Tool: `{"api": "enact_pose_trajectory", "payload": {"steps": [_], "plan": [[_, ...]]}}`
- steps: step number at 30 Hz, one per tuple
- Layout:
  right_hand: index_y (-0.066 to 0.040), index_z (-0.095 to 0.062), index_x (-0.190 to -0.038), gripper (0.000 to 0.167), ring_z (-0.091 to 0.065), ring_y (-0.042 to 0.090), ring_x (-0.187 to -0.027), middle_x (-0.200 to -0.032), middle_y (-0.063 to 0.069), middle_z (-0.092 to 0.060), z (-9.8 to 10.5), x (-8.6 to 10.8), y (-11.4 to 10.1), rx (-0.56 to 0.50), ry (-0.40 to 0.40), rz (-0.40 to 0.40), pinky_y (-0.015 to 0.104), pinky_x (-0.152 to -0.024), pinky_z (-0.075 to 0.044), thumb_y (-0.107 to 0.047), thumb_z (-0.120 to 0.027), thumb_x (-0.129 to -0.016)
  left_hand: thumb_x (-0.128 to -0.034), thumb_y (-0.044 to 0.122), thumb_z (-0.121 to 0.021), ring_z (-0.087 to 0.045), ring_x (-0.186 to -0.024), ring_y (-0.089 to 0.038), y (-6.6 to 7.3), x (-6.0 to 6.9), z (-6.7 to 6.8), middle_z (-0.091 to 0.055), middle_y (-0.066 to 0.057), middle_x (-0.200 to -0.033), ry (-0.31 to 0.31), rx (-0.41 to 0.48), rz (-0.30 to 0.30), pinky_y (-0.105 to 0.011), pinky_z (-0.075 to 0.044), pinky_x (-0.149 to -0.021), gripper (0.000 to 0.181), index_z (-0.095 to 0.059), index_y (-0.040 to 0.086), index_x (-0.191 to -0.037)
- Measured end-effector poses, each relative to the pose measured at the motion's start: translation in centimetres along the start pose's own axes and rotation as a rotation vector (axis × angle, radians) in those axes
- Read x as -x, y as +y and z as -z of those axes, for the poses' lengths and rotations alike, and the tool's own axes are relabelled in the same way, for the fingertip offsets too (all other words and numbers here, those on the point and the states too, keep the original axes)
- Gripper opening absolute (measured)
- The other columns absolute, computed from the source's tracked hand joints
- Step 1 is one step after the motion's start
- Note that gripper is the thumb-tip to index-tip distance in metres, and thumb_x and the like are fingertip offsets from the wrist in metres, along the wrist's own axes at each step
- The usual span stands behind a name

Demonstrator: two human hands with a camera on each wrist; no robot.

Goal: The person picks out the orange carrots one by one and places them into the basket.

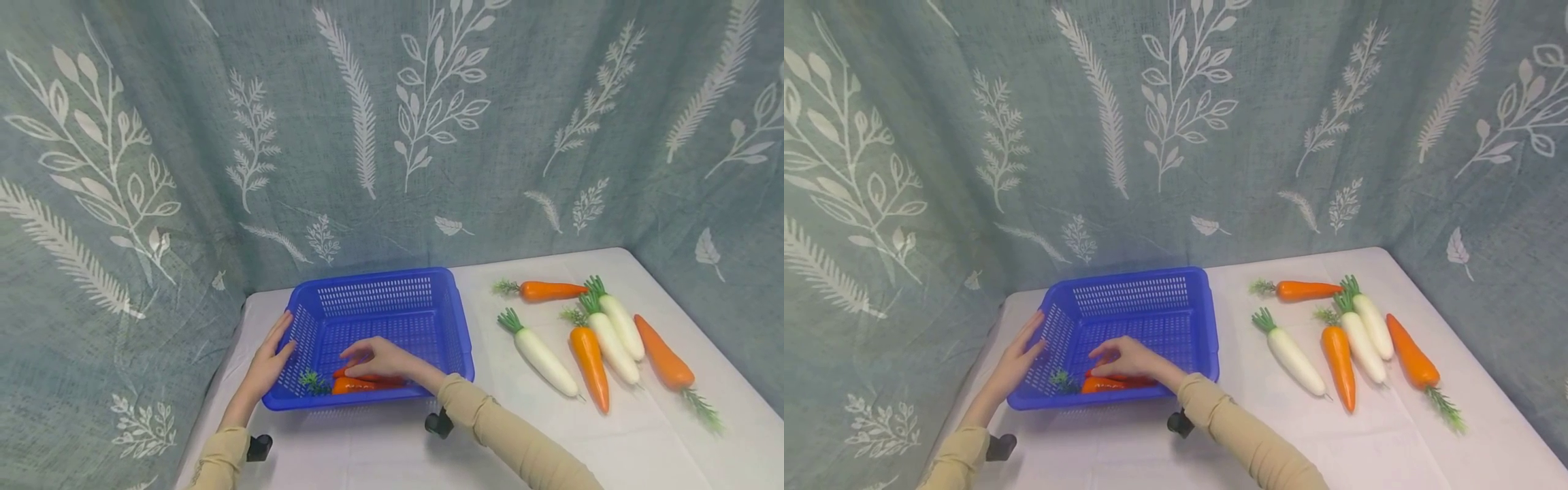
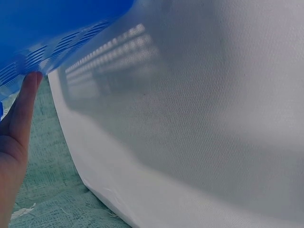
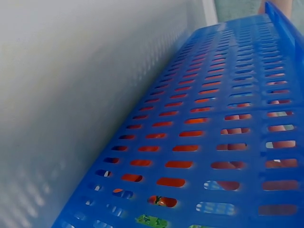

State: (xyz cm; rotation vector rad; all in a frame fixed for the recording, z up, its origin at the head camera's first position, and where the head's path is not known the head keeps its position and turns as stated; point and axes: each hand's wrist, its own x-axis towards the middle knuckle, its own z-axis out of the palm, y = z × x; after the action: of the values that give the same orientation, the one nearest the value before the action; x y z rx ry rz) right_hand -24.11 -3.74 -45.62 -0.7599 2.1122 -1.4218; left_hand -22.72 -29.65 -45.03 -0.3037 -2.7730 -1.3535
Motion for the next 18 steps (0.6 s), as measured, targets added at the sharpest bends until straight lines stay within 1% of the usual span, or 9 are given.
{"api": "enact_pose_trajectory", "payload": {"steps": [4,8,13,18], "plan": [[-0.003,-0.064,-0.120,0.036,-0.066,0.022,-0.101,-0.107,0.011,-0.071,0.2,0.2,-0.1,-0.009,0.021,-0.012,0.028,-0.092,-0.053,-0.016,-0.068,-0.087,-0.0992,0.009,-0.044,-0.011,-0.144,-0.045,-0.1,0.0,-0.1,-0.015,-0.023,-0.157,-0.006,0.004,0.010,-0.062,-0.013,-0.115,0.053,-0.025,-0.004,-0.147],[-0.004,-0.063,-0.121,0.037,-0.065,0.021,-0.104,-0.107,0.010,-0.071,0.3,0.3,-0.1,-0.018,0.037,-0.015,0.030,-0.096,-0.051,-0.017,-0.068,-0.087,-0.0989,0.009,-0.045,-0.012,-0.144,-0.045,-0.2,0.0,0.0,-0.016,-0.023,-0.157,-0.002,0.009,0.005,-0.062,-0.014,-0.115,0.053,-0.026,-0.004,-0.147],[-0.005,-0.063,-0.122,0.038,-0.065,0.020,-0.104,-0.108,0.010,-0.071,0.5,0.7,-0.2,-0.050,0.038,-0.028,0.032,-0.098,-0.051,-0.018,-0.068,-0.087,-0.0990,0.008,-0.044,-0.011,-0.144,-0.045,-0.1,-0.1,0.0,-0.015,-0.022,-0.157,-0.004,0.011,0.004,-0.062,-0.013,-0.115,0.053,-0.026,-0.004,-0.147],[-0.007,-0.062,-0.124,0.039,-0.065,0.018,-0.106,-0.110,0.009,-0.071,0.9,1.4,-0.7,-0.056,0.043,-0.032,0.033,-0.100,-0.049,-0.020,-0.068,-0.088,-0.0993,0.008,-0.043,-0.010,-0.144,-0.045,0.0,-0.1,-0.1,-0.014,-0.023,-0.157,-0.007,0.005,0.005,-0.062,-0.012,-0.115,0.053,-0.025,-0.005,-0.147]]}}
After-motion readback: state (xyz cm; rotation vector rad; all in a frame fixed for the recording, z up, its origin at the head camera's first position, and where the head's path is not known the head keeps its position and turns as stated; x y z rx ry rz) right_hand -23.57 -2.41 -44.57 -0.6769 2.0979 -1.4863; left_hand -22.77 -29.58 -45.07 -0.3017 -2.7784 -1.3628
